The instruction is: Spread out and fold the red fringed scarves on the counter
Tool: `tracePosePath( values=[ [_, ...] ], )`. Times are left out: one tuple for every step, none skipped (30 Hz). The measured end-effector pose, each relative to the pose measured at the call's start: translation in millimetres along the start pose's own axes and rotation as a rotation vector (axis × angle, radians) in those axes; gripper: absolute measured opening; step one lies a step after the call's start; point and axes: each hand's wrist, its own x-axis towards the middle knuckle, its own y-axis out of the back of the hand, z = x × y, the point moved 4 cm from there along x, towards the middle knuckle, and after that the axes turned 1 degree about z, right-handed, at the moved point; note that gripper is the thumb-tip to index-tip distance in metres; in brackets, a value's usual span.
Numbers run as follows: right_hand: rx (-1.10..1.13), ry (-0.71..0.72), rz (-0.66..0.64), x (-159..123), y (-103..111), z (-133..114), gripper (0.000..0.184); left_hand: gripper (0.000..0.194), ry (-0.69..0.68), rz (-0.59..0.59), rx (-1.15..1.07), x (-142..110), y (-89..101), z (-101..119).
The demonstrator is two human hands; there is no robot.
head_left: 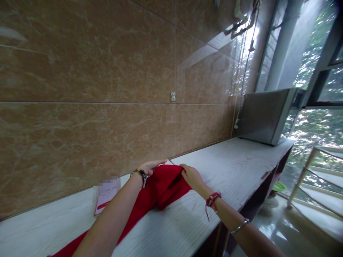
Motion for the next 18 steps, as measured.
tracePosePath(
  values=[
    [0.029,0.014,-0.006,-2.3,-2.7,-0.1,0.035,0.033,0.044,-0.003,0.011,1.1,-2.3,-2.5],
    [0.059,0.039,-0.007,-4.9,-5.5,-0.8,0.043,0.033,0.082,0.003,0.016,2.1,-4.0,-4.4],
    [0.086,0.065,-0.006,-7.4,-8.3,-1.8,0.052,0.033,0.106,0.016,0.014,3.1,-5.2,-5.2],
    [0.104,0.078,0.001,-9.5,-10.7,-2.5,0.06,0.034,0.108,0.03,0.006,4.1,-6.2,-4.8],
    [0.11,0.067,0.016,-11.1,-12.7,-2.7,0.065,0.035,0.103,0.039,-0.007,4.9,-7.4,-3.7],
    [0.102,0.029,0.041,-11.9,-13.8,-2.1,0.066,0.036,0.094,0.041,-0.022,5.5,-8.8,-2.3],
    [0.082,-0.026,0.07,-11.9,-14.4,-1.1,0.066,0.037,0.086,0.035,-0.037,5.8,-10.4,-1.0],
    [0.054,-0.083,0.093,-11.3,-14.5,-0.2,0.065,0.038,0.079,0.024,-0.05,5.8,-12.1,0.2],
    [0.024,-0.129,0.105,-10.2,-14.5,0.3,0.064,0.039,0.071,0.013,-0.062,5.7,-13.5,1.1],
    [-0.004,-0.158,0.104,-8.6,-14.6,0.4,0.062,0.041,0.061,0.007,-0.075,5.4,-14.3,1.8],
    [-0.023,-0.172,0.096,-7.0,-14.7,0.2,0.06,0.043,0.048,0.006,-0.088,5.1,-14.4,2.2],
    [-0.032,-0.174,0.092,-5.6,-14.5,0.1,0.057,0.046,0.036,0.009,-0.1,4.9,-13.8,2.2],
    [-0.032,-0.17,0.093,-4.7,-14.0,0.0,0.053,0.048,0.026,0.013,-0.112,4.9,-12.8,1.9],
    [-0.025,-0.165,0.1,-4.4,-13.5,0.2,0.049,0.05,0.019,0.018,-0.122,5.2,-11.5,1.2],
    [-0.018,-0.162,0.109,-4.8,-13.0,0.6,0.045,0.052,0.015,0.021,-0.131,5.7,-10.4,0.4],
    [-0.011,-0.156,0.115,-5.6,-12.8,0.8,0.042,0.053,0.012,0.022,-0.14,6.4,-9.5,-0.6],
    [-0.01,-0.146,0.12,-6.6,-12.9,0.5,0.041,0.053,0.009,0.023,-0.15,7.4,-9.0,-1.5],
    [-0.018,-0.132,0.126,-7.8,-13.0,-0.2,0.04,0.052,0.005,0.023,-0.16,8.6,-9.1,-2.2]
  ],
)
